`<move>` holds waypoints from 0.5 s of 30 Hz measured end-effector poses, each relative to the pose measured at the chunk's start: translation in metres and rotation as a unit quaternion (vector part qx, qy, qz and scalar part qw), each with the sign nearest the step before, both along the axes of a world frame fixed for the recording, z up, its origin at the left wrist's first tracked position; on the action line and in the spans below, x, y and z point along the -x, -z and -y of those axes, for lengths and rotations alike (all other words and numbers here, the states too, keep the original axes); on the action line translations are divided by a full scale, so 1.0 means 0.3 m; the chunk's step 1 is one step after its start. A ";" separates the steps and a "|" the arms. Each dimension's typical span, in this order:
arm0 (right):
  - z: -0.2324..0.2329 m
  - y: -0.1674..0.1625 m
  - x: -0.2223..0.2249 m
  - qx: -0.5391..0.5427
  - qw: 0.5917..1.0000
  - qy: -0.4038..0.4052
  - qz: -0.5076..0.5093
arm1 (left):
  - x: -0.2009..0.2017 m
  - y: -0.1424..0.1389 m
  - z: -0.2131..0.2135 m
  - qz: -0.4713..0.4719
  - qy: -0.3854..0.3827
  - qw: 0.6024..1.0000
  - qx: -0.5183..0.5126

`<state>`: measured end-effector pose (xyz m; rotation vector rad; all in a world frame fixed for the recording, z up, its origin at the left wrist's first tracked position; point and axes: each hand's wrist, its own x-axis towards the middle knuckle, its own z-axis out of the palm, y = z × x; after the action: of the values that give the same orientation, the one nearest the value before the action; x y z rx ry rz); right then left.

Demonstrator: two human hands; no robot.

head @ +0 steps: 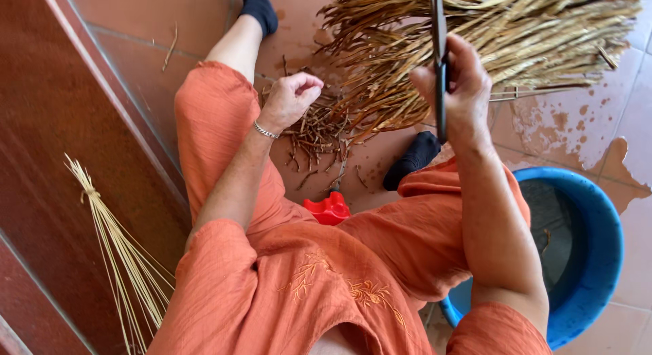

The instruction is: The person sits on a tiled floor and uses scissors to trim the ends of a large bundle of dried plant stalks. Cut pieces fall onto the floor beside a blue basin and a red object.

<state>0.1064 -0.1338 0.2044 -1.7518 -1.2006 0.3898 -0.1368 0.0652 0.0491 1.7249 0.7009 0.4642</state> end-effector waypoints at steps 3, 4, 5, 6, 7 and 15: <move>0.003 0.048 -0.083 -0.027 0.988 0.097 -0.116 | -0.029 -0.006 0.010 0.001 0.035 0.999 0.036; 0.007 0.062 -0.112 -0.056 0.974 0.129 -0.178 | -0.048 -0.002 0.010 0.008 0.047 0.998 0.044; 0.009 0.074 -0.142 -0.085 0.955 0.159 -0.237 | -0.078 0.005 0.009 -0.013 0.046 0.998 0.041; 0.019 0.087 -0.171 -0.112 0.929 0.188 -0.297 | -0.116 0.016 0.018 -0.035 0.045 0.998 0.039; 0.038 0.100 -0.196 -0.113 0.924 0.215 -0.296 | -0.144 0.030 0.029 -0.060 0.045 0.996 0.041; 0.264 0.084 -0.254 -0.086 0.888 0.333 -0.307 | -0.419 0.087 0.040 -0.118 0.021 0.990 0.079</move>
<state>0.1824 -0.2130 0.1791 -1.5891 -0.1489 0.3623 -0.0112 0.0532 0.0229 1.6551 0.8446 0.1713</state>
